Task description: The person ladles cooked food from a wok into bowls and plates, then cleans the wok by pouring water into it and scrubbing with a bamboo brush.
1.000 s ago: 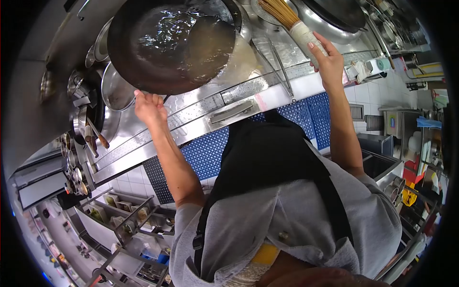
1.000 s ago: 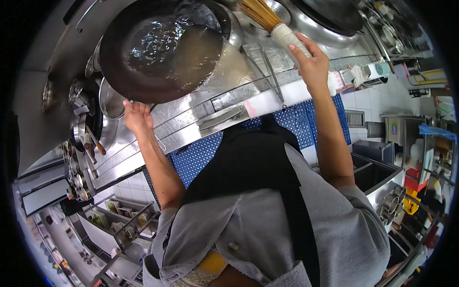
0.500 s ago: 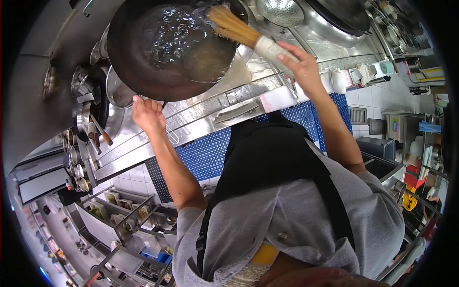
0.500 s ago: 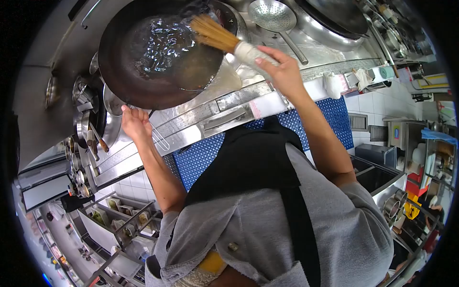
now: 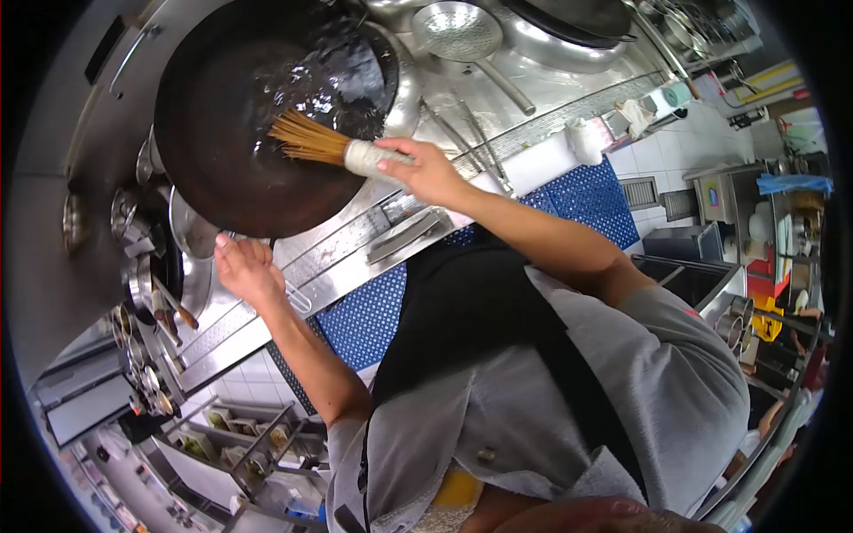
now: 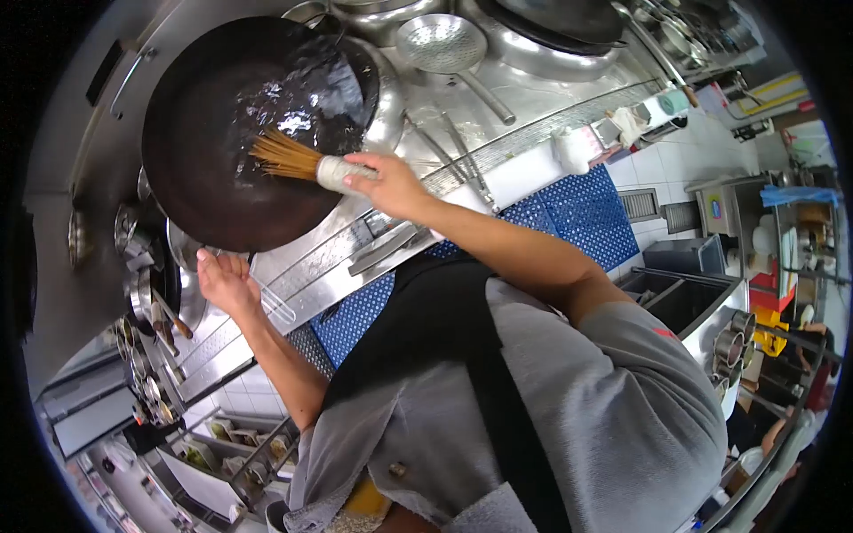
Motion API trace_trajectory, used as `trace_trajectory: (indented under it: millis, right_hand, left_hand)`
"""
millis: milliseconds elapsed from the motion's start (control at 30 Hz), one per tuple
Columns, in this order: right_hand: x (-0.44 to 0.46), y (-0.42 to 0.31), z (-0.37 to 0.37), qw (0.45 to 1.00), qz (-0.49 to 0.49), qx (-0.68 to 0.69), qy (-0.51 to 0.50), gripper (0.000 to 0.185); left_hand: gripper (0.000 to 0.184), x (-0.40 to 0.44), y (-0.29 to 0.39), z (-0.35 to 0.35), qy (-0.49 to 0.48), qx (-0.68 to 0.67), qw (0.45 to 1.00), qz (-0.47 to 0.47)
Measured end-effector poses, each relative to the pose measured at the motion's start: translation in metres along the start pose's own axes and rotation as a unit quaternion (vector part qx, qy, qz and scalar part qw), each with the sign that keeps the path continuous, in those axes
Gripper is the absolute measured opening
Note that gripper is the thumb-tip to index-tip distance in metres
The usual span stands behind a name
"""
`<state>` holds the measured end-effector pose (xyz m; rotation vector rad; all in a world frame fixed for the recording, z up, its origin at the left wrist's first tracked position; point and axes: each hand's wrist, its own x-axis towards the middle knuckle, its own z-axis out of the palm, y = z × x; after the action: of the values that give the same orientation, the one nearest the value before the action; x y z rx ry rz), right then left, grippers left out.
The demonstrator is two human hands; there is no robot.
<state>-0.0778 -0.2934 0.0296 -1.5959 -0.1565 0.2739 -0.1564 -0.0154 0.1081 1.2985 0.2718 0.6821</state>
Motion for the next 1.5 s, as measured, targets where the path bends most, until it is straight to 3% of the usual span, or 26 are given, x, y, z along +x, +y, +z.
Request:
trace_trajectory:
  millis: [67,267,433,533,567,633,667,700,733,767,800,833,933,1033,1067,1100,1133,1167,1233,1267,1300,1333,1400,1433,1467,1500]
  right_hand:
    - [-0.001,-0.008,0.0,0.997,0.069,0.031,-0.011,0.043]
    - [-0.033,-0.007,-0.002,0.998,0.02,0.059,-0.024,0.051]
    - [-0.02,0.032,-0.005,0.994,-0.087,0.061,-0.037,0.056]
    - [0.013,-0.025,-0.04,0.984,0.135,-0.003,-0.12,0.053]
    - [0.045,0.01,-0.045,0.994,0.057,0.02,-0.092,0.053]
    - [0.08,-0.04,-0.068,0.994,0.068,-0.048,-0.077,0.054]
    - [0.102,-0.066,-0.075,0.991,0.035,-0.094,-0.092,0.054]
    - [0.157,-0.034,-0.08,0.976,-0.173,-0.109,-0.077,0.053]
    - [0.178,-0.072,-0.079,0.969,-0.162,-0.169,-0.077,0.054]
    - [0.197,-0.113,-0.079,0.958,-0.151,-0.229,-0.078,0.054]
    - [0.226,-0.134,-0.076,0.905,-0.275,-0.322,-0.041,0.056]
    - [0.244,-0.16,-0.067,0.884,-0.292,-0.365,-0.01,0.056]
    - [0.313,-0.169,-0.036,0.824,-0.371,-0.418,0.094,0.057]
    - [0.389,-0.064,-0.001,0.792,-0.269,-0.532,0.127,0.06]
    - [0.371,-0.101,0.007,0.848,-0.135,-0.513,0.013,0.064]
    - [0.349,-0.142,0.016,0.865,0.013,-0.495,-0.084,0.069]
    - [0.387,-0.119,0.002,0.86,-0.047,-0.502,-0.084,0.063]
    - [0.402,-0.1,0.007,0.834,-0.22,-0.503,0.056,0.062]
    - [0.372,-0.095,0.039,0.849,-0.226,-0.463,0.118,0.06]
    - [0.374,-0.061,0.06,0.833,-0.153,-0.531,0.034,0.062]
    - [0.353,-0.025,0.076,0.762,-0.19,-0.611,-0.104,0.063]
    - [0.308,-0.031,0.086,0.829,-0.004,-0.483,-0.282,0.071]
    - [0.261,0.006,0.072,0.836,-0.215,-0.315,-0.394,0.078]
    - [0.269,0.003,0.048,0.803,-0.233,-0.388,-0.388,0.078]
    - [0.28,0.001,0.009,0.769,-0.243,-0.454,-0.379,0.079]
    - [0.318,0.0,-0.026,0.738,-0.248,-0.565,-0.274,0.071]
  left_hand:
    - [0.035,-0.006,0.007,0.016,-0.012,0.029,0.999,0.022]
    - [0.035,-0.05,0.023,0.064,-0.022,0.169,0.979,0.107]
    - [0.035,-0.072,-0.008,0.053,0.039,0.112,0.987,0.109]
    - [0.037,-0.055,-0.032,0.066,0.167,0.073,0.982,0.045]
    - [0.039,-0.039,-0.067,0.053,0.14,-0.012,0.99,0.028]
    - [0.035,-0.016,-0.122,0.063,0.113,-0.103,0.987,0.045]
    - [0.03,-0.004,-0.157,0.064,0.098,-0.202,0.974,0.002]
    - [0.029,0.004,-0.161,0.082,0.146,-0.26,0.953,-0.055]
    - [0.029,0.01,-0.167,0.1,0.191,-0.319,0.922,-0.113]
    - [0.03,0.018,-0.173,0.113,0.217,-0.328,0.909,-0.136]
    - [0.032,0.023,-0.18,0.124,0.242,-0.339,0.895,-0.161]
    - [0.032,0.023,-0.177,0.137,0.275,-0.336,0.883,-0.178]
    - [0.033,0.025,-0.202,0.146,0.305,-0.357,0.86,-0.199]
    - [0.029,0.02,-0.194,0.152,0.321,-0.363,0.846,-0.223]
    - [0.027,0.022,-0.19,0.154,0.317,-0.356,0.851,-0.221]
    - [0.025,0.021,-0.179,0.157,0.324,-0.347,0.854,-0.215]
    - [0.024,0.016,-0.174,0.158,0.326,-0.344,0.851,-0.225]
    - [0.023,0.018,-0.17,0.159,0.324,-0.343,0.851,-0.229]
    - [0.022,0.021,-0.169,0.158,0.331,-0.334,0.85,-0.236]
    - [0.021,0.019,-0.171,0.154,0.32,-0.34,0.853,-0.235]
    - [0.021,0.017,-0.174,0.151,0.309,-0.347,0.854,-0.236]
    - [0.02,0.02,-0.175,0.147,0.294,-0.353,0.857,-0.235]
    - [0.02,0.019,-0.172,0.138,0.291,-0.344,0.849,-0.276]
    - [0.021,0.017,-0.17,0.135,0.29,-0.339,0.844,-0.296]
    - [0.023,0.006,-0.168,0.132,0.317,-0.111,0.925,-0.179]
    - [0.027,-0.006,-0.164,0.13,0.313,0.126,0.94,-0.049]
